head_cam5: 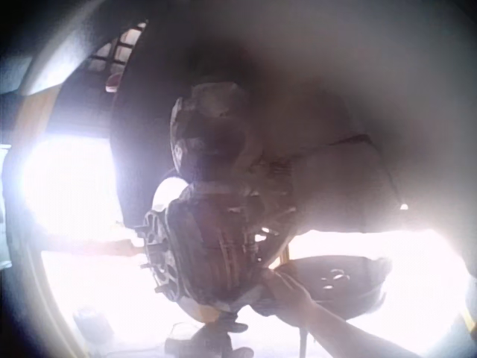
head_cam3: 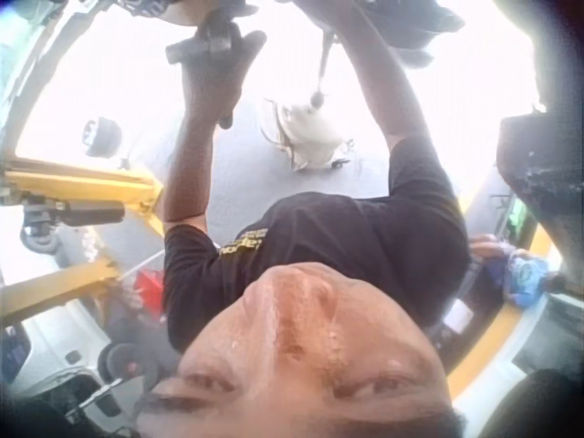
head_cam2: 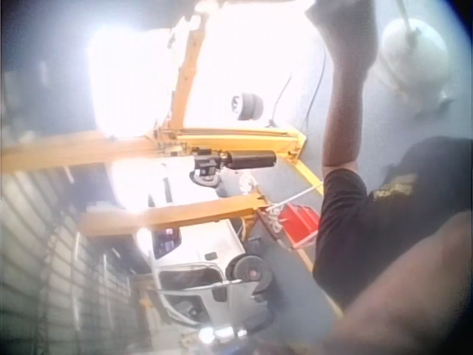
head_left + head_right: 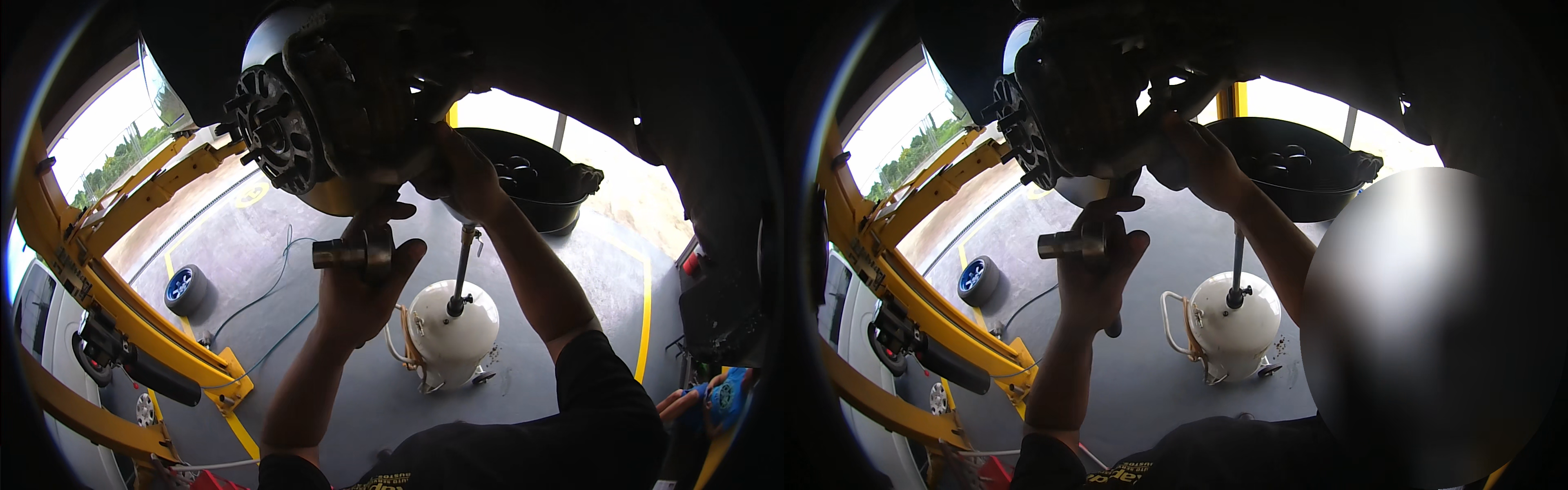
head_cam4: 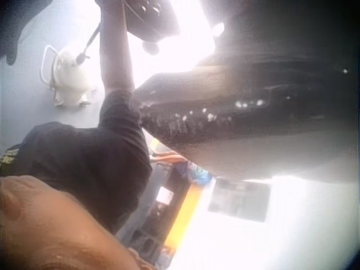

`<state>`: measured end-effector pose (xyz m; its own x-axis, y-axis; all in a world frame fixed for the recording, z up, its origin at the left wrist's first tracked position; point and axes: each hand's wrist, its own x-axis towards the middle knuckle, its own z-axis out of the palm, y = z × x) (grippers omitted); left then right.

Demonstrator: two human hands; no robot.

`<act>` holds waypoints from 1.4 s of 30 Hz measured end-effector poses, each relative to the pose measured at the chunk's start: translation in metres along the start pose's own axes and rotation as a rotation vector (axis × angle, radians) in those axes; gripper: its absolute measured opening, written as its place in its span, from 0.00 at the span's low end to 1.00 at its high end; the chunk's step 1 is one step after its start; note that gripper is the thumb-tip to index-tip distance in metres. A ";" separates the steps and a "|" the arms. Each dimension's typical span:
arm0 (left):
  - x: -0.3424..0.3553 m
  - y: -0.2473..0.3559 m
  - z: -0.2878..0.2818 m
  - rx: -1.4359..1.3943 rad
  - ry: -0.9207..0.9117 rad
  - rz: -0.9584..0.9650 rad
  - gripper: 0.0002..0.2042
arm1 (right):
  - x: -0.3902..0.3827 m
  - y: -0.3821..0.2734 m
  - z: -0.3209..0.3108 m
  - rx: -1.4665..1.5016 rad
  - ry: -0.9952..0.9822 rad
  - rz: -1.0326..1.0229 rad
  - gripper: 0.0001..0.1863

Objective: The person removes bolts from a brake caliper using a ratchet, detaches the caliper, and removes the old brake pads. The person then installs new brake pads into the caliper and reattaches the caliper to the rotor. The person places the ratchet on a workbench and searches through tool drawers.

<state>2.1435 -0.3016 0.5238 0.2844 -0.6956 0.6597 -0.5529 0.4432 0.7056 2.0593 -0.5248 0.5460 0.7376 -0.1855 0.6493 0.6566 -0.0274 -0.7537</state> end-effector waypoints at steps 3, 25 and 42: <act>-0.001 -0.017 0.026 0.145 -0.013 0.098 0.34 | 0.002 0.022 0.011 0.088 0.282 -0.164 0.23; -0.031 0.006 -0.020 0.089 -0.170 0.028 0.39 | -0.027 0.016 -0.054 -0.039 0.744 -0.011 0.18; -0.031 -0.032 0.005 -0.140 0.107 -0.075 0.11 | -0.041 -0.034 -0.029 -0.191 0.418 -0.100 0.08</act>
<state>2.1482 -0.2974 0.4795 0.4066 -0.6686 0.6227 -0.4149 0.4721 0.7778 2.0020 -0.5449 0.5423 0.5201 -0.5512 0.6524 0.6512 -0.2384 -0.7205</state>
